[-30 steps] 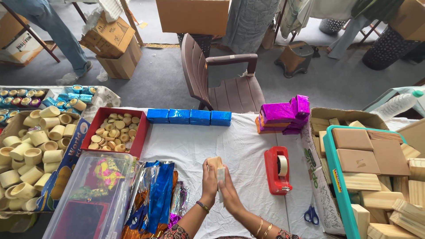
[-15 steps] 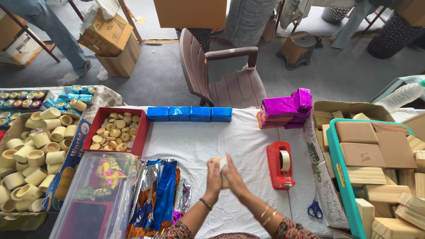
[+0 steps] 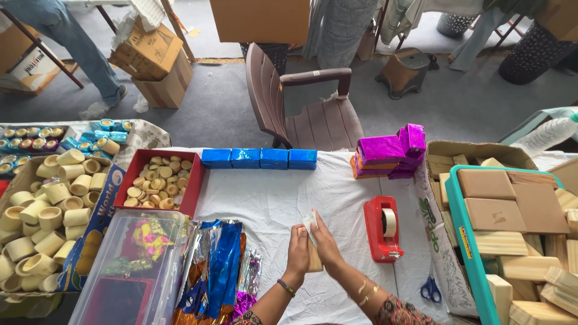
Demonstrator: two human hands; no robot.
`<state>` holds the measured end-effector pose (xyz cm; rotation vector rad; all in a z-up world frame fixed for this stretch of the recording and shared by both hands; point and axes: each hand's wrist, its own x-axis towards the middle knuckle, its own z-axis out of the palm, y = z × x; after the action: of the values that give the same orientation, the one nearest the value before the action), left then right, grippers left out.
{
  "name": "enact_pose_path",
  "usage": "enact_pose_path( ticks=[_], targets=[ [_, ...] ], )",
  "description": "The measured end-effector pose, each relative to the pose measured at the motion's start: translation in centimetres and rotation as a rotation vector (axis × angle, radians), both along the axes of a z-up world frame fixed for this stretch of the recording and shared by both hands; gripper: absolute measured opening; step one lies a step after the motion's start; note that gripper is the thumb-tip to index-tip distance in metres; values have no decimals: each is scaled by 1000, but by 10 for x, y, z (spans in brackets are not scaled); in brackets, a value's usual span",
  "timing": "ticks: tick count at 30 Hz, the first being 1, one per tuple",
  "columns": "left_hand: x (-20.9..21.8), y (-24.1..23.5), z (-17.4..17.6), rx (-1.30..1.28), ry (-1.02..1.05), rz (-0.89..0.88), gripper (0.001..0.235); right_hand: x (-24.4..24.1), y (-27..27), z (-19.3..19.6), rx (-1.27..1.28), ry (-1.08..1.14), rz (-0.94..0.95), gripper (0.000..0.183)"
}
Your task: The person cleans a small rectangular wooden block using a white cloth. They hold the block in their left hand and wipe its surfaces with their right hand, rotating the item to clean different sides. The workspace includes various craft supplies like wooden cups and colorful wrappers.
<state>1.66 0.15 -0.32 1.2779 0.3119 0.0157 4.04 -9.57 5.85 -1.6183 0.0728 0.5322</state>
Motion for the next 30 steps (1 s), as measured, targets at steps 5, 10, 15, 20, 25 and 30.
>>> enact_pose_path(
  ticks=[5, 10, 15, 20, 25, 30],
  targets=[
    [15, 24, -9, -144, 67, 189, 34, -30, -1, -32, -4, -155, 133, 73],
    [-1, 7, 31, -167, 309, 102, 32, -5, -2, 1, -26, -87, 167, 71],
    [14, 14, 10, -158, 313, 103, 34, -19, -4, -16, -33, -43, 130, 74],
    [10, 9, 29, -106, 246, 121, 28, -8, -3, 3, -58, -63, 193, 71],
    [6, 1, -4, -4, 62, 48, 28, -8, -2, 6, -54, 149, 41, 71],
    [13, 20, 2, -108, 168, 208, 31, -35, -8, -22, -108, -110, 215, 68]
  ],
)
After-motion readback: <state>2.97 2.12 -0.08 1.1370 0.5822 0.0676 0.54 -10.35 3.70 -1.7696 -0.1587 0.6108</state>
